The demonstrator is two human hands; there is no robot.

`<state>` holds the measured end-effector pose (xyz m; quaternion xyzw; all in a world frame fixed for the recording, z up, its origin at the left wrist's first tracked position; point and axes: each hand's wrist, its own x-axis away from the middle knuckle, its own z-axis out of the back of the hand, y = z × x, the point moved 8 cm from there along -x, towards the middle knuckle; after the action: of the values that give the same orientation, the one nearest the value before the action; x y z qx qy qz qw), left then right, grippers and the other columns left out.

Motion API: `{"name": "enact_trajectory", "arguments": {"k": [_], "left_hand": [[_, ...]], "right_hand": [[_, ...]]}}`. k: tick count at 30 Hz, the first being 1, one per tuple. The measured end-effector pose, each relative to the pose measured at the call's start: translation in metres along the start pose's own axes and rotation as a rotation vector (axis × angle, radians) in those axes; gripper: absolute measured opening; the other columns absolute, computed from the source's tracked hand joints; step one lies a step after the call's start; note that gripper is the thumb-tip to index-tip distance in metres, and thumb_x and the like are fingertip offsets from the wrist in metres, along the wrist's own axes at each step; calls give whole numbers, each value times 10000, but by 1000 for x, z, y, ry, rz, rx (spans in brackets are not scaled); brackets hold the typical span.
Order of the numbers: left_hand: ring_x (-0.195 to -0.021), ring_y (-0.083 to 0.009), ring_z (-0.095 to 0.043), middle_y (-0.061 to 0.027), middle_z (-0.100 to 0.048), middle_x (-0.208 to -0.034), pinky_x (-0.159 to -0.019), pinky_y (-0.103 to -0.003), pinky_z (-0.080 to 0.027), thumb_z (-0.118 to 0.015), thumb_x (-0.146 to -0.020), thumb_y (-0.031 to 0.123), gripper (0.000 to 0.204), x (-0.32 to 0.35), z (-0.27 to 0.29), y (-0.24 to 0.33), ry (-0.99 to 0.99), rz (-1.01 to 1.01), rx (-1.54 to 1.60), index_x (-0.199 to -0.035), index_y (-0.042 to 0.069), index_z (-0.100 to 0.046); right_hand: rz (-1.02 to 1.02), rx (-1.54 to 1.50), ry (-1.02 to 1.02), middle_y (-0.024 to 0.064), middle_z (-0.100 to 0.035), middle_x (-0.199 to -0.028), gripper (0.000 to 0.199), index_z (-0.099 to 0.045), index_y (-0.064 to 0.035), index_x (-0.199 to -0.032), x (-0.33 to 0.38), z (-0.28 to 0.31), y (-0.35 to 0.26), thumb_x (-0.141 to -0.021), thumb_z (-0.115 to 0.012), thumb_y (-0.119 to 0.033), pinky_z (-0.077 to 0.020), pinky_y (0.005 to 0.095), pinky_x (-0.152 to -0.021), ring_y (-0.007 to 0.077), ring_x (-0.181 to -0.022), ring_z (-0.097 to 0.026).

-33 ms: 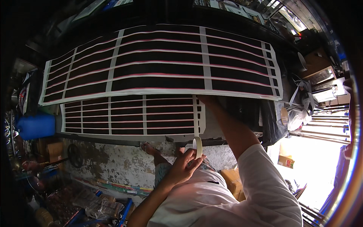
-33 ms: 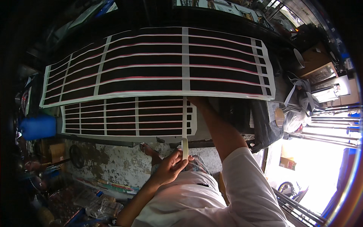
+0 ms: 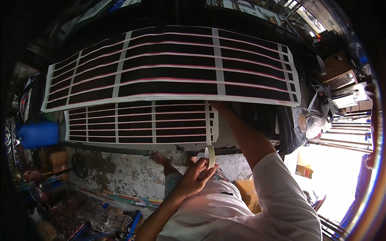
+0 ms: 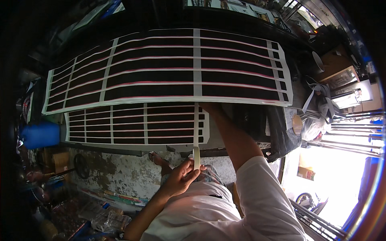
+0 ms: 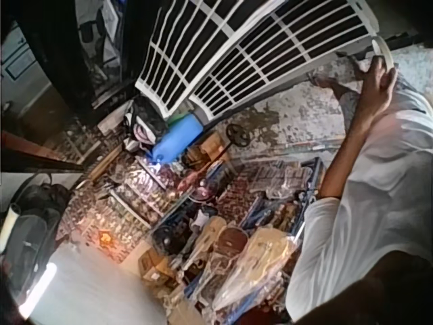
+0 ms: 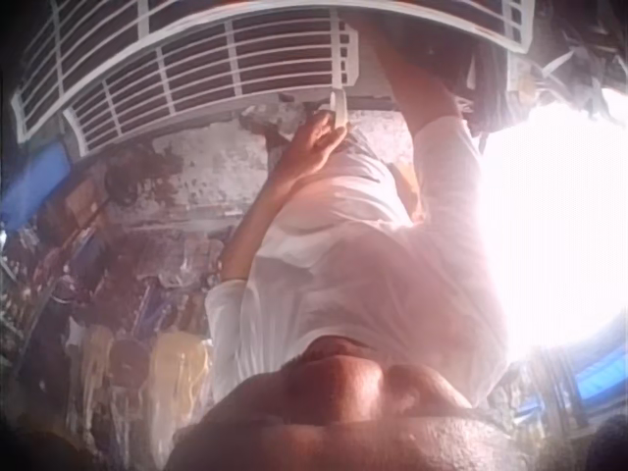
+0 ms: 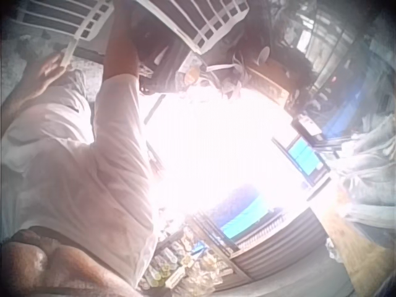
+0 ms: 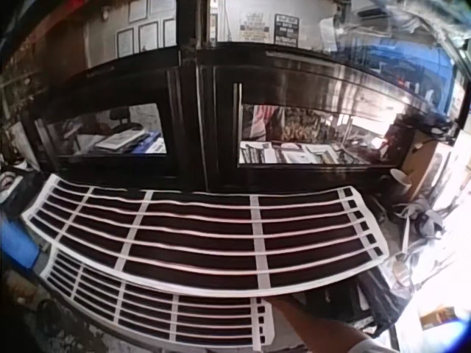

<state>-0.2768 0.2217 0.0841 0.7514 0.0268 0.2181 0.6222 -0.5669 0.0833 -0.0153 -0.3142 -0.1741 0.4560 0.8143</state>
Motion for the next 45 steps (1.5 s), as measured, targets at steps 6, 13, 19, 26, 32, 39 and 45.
{"name": "enact_trajectory", "arguments": {"k": [6,13,19,26,32,39,45], "left_hand": [[-1355,-230,-627,-101,-648,-1293,-1182,-400,-455,-539,-1153,150,240,-9,2,-4,-13,10,60,-1334,-8,-538],[-932,-212,-800,-109,-766,-945,-932,-334,-599,-552,-1154,334,417,-20,16,-30,245,88,145,-1067,-57,-670],[-692,-261,-789,-169,-777,-845,-653,-346,-627,-631,-1086,438,497,-42,19,-130,210,184,-167,-1032,-51,-704],[-661,-260,-793,-99,-737,-813,-494,-317,-608,-673,-1068,412,404,-27,4,-133,328,602,322,-1059,8,-684],[-629,-240,-785,-68,-717,-786,-431,-269,-549,-679,-1065,440,390,-29,2,-141,343,624,344,-1052,50,-679],[-605,-247,-774,-66,-710,-790,-424,-296,-549,-699,-1051,417,345,-31,1,-158,356,660,362,-1054,72,-681],[-605,-248,-774,-66,-714,-793,-413,-301,-536,-689,-1053,419,350,-33,2,-163,345,673,347,-1049,69,-676]], "right_hand": [[105,104,-1,179,-709,-1280,384,-688,-110,-1325,-14,-11,19,-976,-745,-260,-547,504,-1074,342,-1248,-665],[19,-22,-21,170,-623,-1459,511,-628,-101,-1426,-21,-11,6,-964,-773,-268,-473,521,-1163,362,-1388,-573],[-33,51,-9,173,-636,-1431,491,-635,-98,-1406,-35,-1,17,-965,-770,-267,-484,518,-1143,364,-1367,-587],[-48,69,-21,176,-652,-1397,468,-643,-93,-1384,-39,-4,19,-967,-766,-266,-498,515,-1119,367,-1341,-603],[-54,82,-26,178,-666,-1369,449,-649,-89,-1365,-39,-6,20,-968,-763,-265,-510,512,-1099,369,-1319,-617],[-57,98,-26,181,-681,-1335,427,-657,-85,-1342,-42,-9,18,-969,-759,-264,-524,508,-1076,372,-1294,-633],[-59,115,-30,184,-695,-1307,408,-663,-81,-1323,-45,-9,19,-970,-756,-264,-536,505,-1056,374,-1272,-647]]}}
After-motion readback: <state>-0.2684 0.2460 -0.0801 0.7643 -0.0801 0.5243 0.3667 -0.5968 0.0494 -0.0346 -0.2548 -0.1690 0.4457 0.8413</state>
